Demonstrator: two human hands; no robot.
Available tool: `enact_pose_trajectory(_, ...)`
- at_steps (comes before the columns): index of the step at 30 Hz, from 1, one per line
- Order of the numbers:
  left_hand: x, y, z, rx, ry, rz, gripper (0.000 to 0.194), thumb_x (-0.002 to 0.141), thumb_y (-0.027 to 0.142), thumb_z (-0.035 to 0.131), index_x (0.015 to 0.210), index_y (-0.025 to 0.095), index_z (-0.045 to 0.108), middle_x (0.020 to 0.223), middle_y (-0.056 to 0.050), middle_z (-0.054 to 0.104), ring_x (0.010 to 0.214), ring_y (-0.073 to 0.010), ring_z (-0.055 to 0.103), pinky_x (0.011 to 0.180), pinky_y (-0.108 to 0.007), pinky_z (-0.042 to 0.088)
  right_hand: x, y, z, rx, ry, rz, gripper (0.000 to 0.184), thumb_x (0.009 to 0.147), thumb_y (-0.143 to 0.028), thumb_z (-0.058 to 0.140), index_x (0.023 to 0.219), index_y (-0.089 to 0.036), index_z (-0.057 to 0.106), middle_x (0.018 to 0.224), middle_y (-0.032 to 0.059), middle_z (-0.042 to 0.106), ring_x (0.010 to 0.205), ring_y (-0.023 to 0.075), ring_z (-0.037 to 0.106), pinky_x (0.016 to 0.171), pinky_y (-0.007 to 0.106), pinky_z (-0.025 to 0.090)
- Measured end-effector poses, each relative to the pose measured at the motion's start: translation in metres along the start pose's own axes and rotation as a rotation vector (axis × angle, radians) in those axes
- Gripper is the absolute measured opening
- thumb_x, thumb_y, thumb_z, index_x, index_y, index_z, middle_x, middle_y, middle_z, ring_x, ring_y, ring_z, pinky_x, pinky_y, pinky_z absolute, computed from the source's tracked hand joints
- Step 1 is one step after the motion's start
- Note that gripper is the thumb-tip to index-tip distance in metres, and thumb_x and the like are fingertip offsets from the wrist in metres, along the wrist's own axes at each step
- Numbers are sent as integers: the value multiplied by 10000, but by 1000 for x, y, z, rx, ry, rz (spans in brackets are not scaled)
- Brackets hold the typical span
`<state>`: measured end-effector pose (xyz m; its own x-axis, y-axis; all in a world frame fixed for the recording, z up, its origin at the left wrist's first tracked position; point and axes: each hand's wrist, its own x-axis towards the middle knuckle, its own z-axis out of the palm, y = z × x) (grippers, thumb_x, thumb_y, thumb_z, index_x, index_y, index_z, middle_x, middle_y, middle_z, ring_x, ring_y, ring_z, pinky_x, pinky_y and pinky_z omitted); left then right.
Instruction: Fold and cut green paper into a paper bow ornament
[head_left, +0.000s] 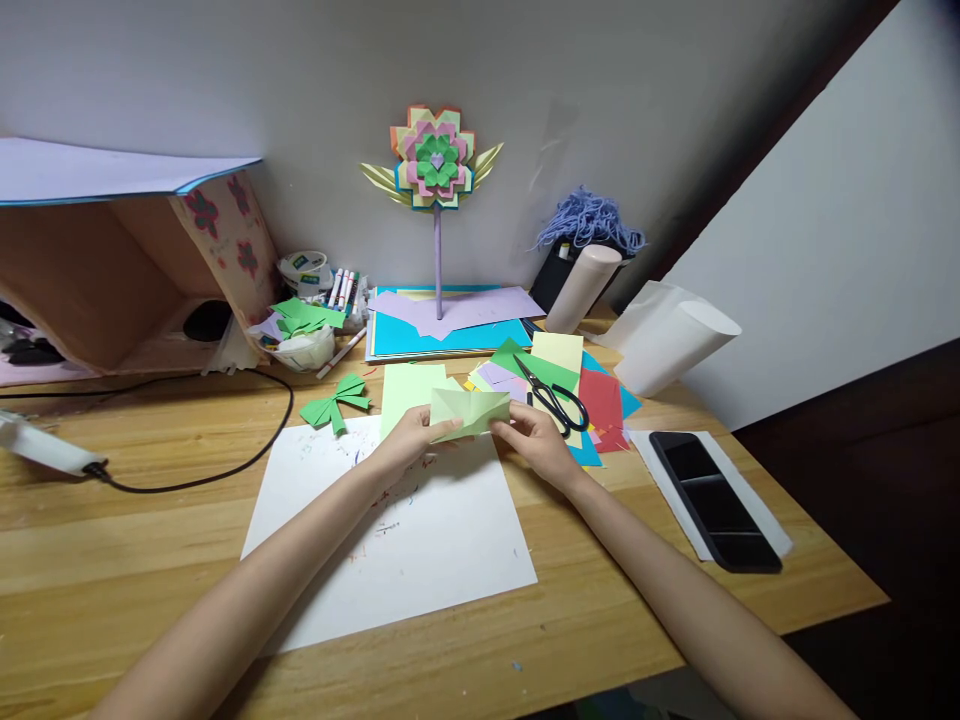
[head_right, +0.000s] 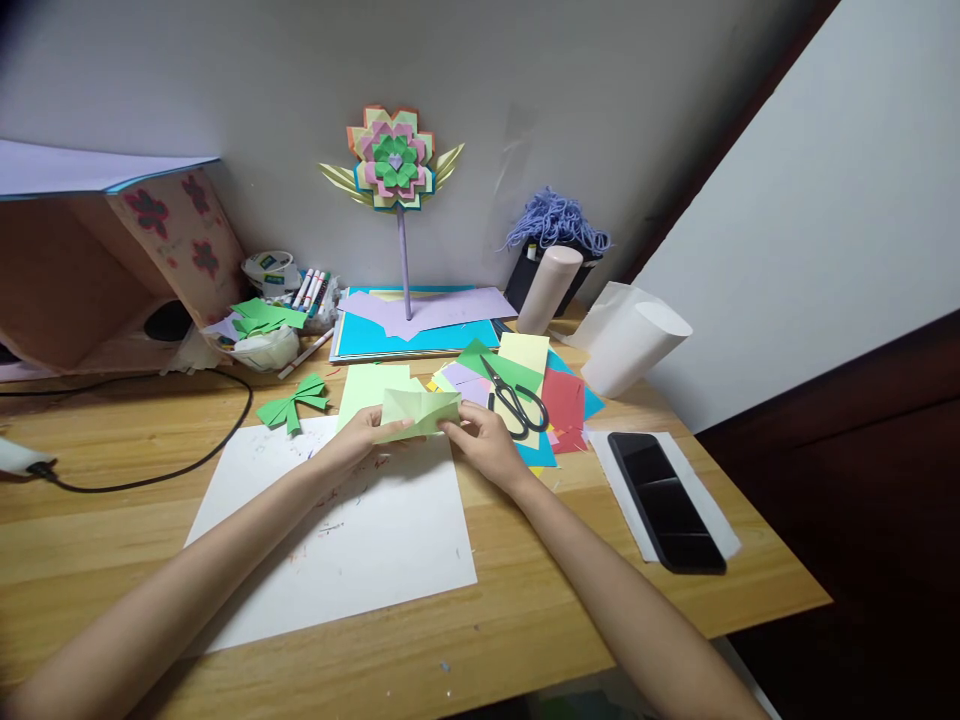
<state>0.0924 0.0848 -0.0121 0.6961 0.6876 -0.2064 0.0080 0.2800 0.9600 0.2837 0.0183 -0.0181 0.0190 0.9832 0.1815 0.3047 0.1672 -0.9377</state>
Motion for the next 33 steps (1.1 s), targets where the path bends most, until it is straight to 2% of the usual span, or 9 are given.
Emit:
enact_pose_trajectory(4,0,-1,1,-59,-7,19,401,718,439,636,997,151,651,947,-104,672,855,-204,616,714,-281,466,-1,4,2,50,65,86,231,798,-390,565,698,-188,616,748,23,589,764,179,560,693,285,458)
enact_pose_trajectory(8,-1,1,2,-186,-22,109,554,743,580,534,1081,148,609,1116,-135,614,1025,-249,564,829,-328,456,-1,3,2,150,60,124,222,782,-398,583,729,-186,624,808,30,619,817,195,586,746,304,476)
enact_pose_trajectory(10,-1,1,3,-154,1,195,638,642,540,667,1136,148,569,1185,-139,576,1091,-270,523,866,-330,440,-1,1,2,181,58,136,219,774,-397,592,739,-184,629,811,29,627,812,196,594,748,308,483)
enact_pose_trajectory(12,0,-2,5,-64,90,249,701,540,397,785,1154,160,547,1199,-122,568,1103,-265,510,864,-308,436,-1,0,2,197,51,146,225,770,-402,593,746,-182,631,813,27,634,808,197,601,749,311,489)
enact_pose_trajectory(14,2,-6,7,19,205,240,644,524,315,798,1104,162,565,1105,-96,615,1014,-239,557,801,-289,454,-1,1,2,192,27,153,234,767,-410,590,764,-181,638,839,29,644,822,202,605,756,313,490)
enact_pose_trajectory(19,7,-16,11,85,390,222,333,577,335,746,811,140,611,768,-26,639,717,-171,591,640,-266,460,0,4,2,170,14,161,242,744,-419,606,781,-181,629,846,35,652,821,200,607,746,299,481)
enact_pose_trajectory(23,7,-19,11,119,427,256,275,585,317,735,756,143,608,717,-6,621,680,-151,572,609,-244,440,1,3,1,180,157,178,277,686,-443,661,680,-177,583,733,24,624,714,170,586,662,268,464)
enact_pose_trajectory(26,7,-18,12,125,428,256,268,580,307,738,745,141,605,713,-1,618,676,-142,565,610,-235,429,2,4,0,172,216,191,297,642,-433,704,643,-172,564,675,8,591,651,146,556,626,258,445)
enact_pose_trajectory(33,6,-17,12,139,445,231,261,568,305,735,727,142,607,695,-1,613,658,-139,553,589,-232,412,3,4,1,254,312,183,331,571,-349,776,724,-187,532,663,-12,591,643,131,561,613,247,450)
